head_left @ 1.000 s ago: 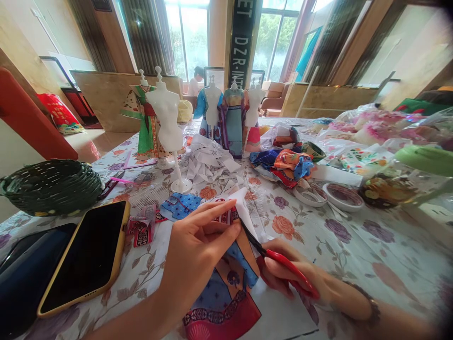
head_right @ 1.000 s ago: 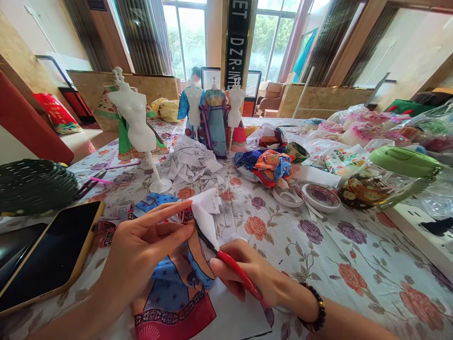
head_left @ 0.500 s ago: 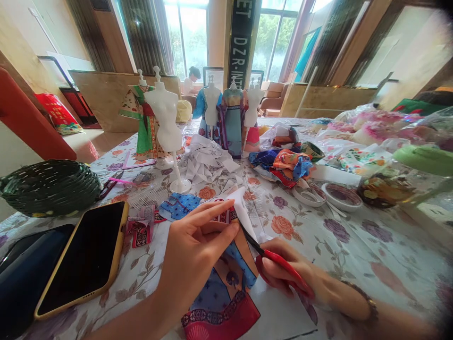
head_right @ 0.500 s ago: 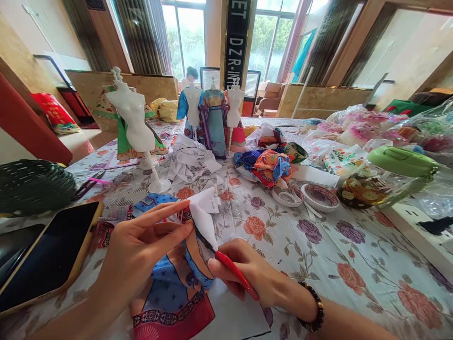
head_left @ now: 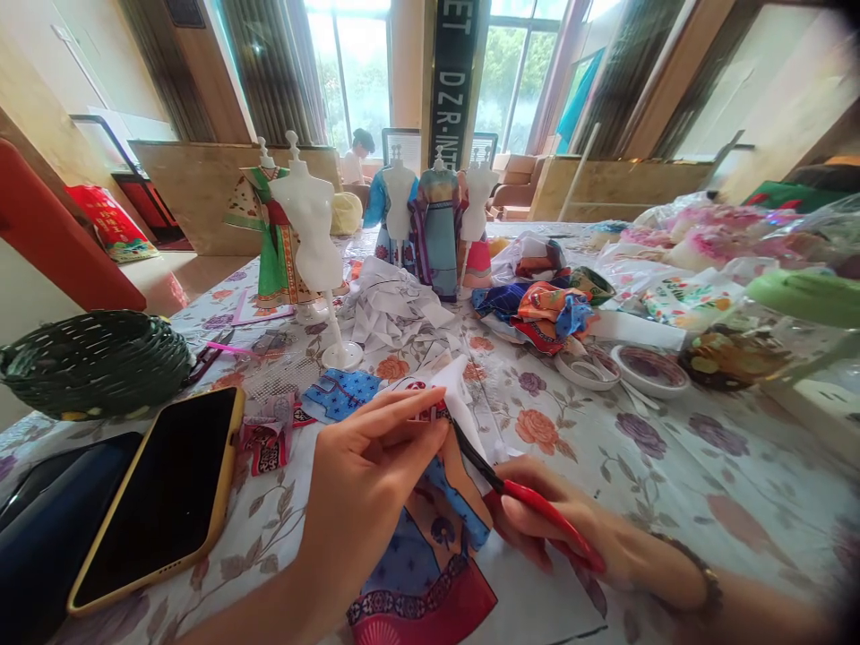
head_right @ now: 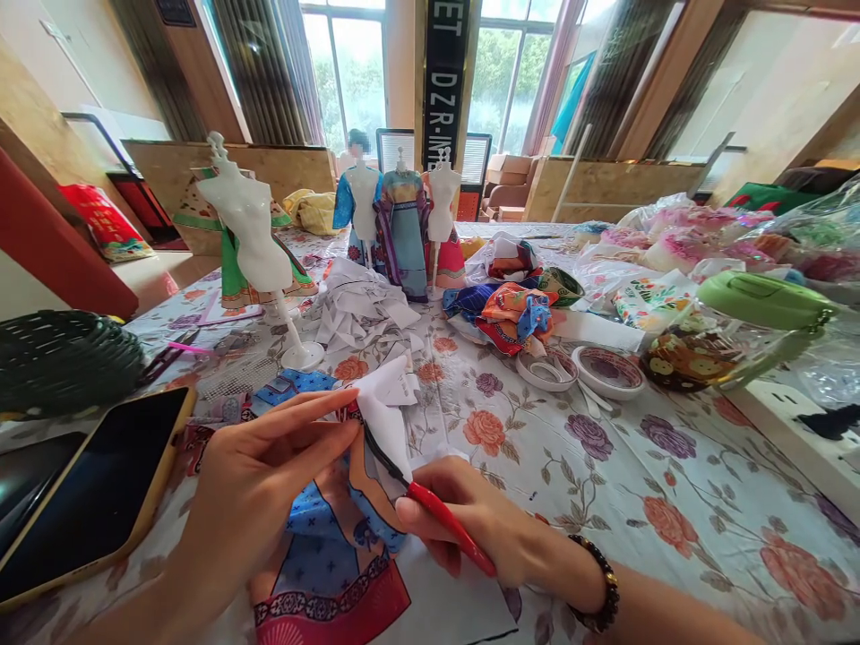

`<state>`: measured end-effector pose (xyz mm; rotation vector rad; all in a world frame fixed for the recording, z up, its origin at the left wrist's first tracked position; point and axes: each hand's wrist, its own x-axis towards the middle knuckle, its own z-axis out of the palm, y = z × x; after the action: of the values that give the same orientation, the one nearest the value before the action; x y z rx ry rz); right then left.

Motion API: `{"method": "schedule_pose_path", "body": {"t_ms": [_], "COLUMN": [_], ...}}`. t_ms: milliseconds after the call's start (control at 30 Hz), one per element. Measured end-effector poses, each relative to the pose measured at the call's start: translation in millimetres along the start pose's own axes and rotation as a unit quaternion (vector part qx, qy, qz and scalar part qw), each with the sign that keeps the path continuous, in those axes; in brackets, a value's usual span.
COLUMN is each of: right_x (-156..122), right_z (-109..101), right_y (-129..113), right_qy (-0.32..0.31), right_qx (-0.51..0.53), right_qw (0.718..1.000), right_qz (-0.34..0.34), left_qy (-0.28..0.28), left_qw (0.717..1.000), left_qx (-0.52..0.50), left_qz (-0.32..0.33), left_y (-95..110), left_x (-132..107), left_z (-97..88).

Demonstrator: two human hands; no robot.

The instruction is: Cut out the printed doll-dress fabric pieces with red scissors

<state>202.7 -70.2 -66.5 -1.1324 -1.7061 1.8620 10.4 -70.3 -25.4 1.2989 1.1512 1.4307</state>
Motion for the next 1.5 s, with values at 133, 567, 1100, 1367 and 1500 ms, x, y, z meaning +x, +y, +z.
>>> {"method": "schedule_pose_path", "body": {"t_ms": [133,567,1100,1367,1500], "right_x": [0.2,-2.7,-3.1,-3.3,-3.0], "right_z": [0.4,0.3,-1.7,0.0,-1.9], "right_y": [3.1,-2.2,-0.3,-4.8,-1.2], "right_qy": [-0.007,0.006,0.007,0.010,0.013], "right_qx": [0.011,-0.026,-0.048,-0.052,-0.055], "right_qw": [1.000,1.000,0.999,0.998,0.998], "right_qz": [-0.010,-0.012,-0.013,-0.015,-0.016], "left_qy": [-0.004,-0.010,-0.006,-0.004,-0.012], "left_qw": [1.000,1.000,1.000,1.000,0.999], "left_qx": [0.005,0.000,-0.010,-0.009,-0.007], "left_qz": [0.000,-0.004,-0.014,-0.016,-0.035], "left_y": [2.5,1.8,0.6,0.6,1.8], "left_x": [-1.1,-1.1,0.1,-0.5,-0.6], "left_z": [0.5,0.1,1.2,0.1,0.9]}}
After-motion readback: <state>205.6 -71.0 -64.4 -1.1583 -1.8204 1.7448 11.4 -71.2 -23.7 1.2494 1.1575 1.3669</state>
